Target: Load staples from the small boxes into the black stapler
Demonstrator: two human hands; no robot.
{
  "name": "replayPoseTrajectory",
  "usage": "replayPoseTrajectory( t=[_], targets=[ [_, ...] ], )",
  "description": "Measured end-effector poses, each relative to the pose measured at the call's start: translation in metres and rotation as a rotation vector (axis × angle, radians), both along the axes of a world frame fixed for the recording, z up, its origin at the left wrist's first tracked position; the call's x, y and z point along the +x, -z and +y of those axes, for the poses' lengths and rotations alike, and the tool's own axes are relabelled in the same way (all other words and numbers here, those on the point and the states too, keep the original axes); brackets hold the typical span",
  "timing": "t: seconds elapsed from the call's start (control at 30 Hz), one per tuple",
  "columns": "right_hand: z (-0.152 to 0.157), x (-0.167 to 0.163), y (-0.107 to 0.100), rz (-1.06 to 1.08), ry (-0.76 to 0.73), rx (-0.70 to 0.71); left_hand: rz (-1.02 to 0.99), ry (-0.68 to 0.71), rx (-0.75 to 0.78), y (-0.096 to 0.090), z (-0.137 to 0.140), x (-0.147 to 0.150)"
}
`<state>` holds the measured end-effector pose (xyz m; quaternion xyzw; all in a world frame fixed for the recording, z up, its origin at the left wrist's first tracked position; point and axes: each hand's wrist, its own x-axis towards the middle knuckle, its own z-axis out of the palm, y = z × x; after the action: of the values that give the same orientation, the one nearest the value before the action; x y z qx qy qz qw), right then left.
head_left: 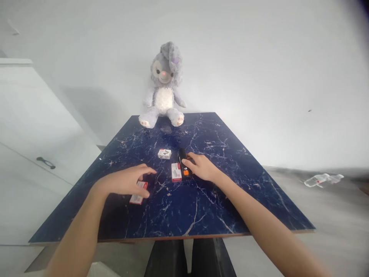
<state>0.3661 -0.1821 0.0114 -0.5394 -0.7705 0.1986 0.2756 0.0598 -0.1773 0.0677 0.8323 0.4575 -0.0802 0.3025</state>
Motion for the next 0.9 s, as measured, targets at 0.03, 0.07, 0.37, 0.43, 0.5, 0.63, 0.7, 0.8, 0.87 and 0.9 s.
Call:
replayPoseTrajectory(
  t=[0.03, 0.07, 0.37, 0.43, 0.5, 0.63, 0.7, 0.8, 0.87, 0.9],
  targets=[
    [0.000, 0.000, 0.000, -0.004, -0.003, 0.003, 0.009, 0.009, -0.012, -0.001, -0.001, -0.003],
    [0.000, 0.000, 0.001, -0.008, -0.004, 0.004, 0.015, 0.027, -0.021, -0.001, -0.002, -0.005],
    [0.001, 0.001, 0.003, -0.046, -0.008, 0.044, -0.130, 0.137, -0.026, 0.011, -0.003, 0.015],
    [0.001, 0.001, 0.003, -0.048, -0.008, 0.042, -0.118, 0.225, -0.008, 0.013, -0.004, 0.019],
    [0.001, 0.001, 0.003, -0.050, -0.009, 0.036, -0.134, 0.234, 0.043, 0.014, -0.006, 0.022],
    [0.002, 0.001, 0.003, -0.055, -0.018, 0.053, -0.227, 0.159, 0.082, 0.012, -0.007, 0.026],
    [0.003, 0.001, 0.004, -0.054, -0.019, 0.068, -0.289, 0.136, 0.108, 0.011, -0.006, 0.027],
    [0.003, 0.001, 0.004, -0.035, -0.022, 0.060, -0.400, 0.083, 0.280, 0.018, -0.002, 0.038],
    [0.003, 0.002, 0.004, -0.012, -0.035, 0.042, -0.446, 0.033, 0.410, 0.030, 0.001, 0.050],
    [0.003, 0.002, 0.004, 0.000, -0.042, 0.037, -0.454, 0.025, 0.455, 0.037, 0.003, 0.057]
  ],
)
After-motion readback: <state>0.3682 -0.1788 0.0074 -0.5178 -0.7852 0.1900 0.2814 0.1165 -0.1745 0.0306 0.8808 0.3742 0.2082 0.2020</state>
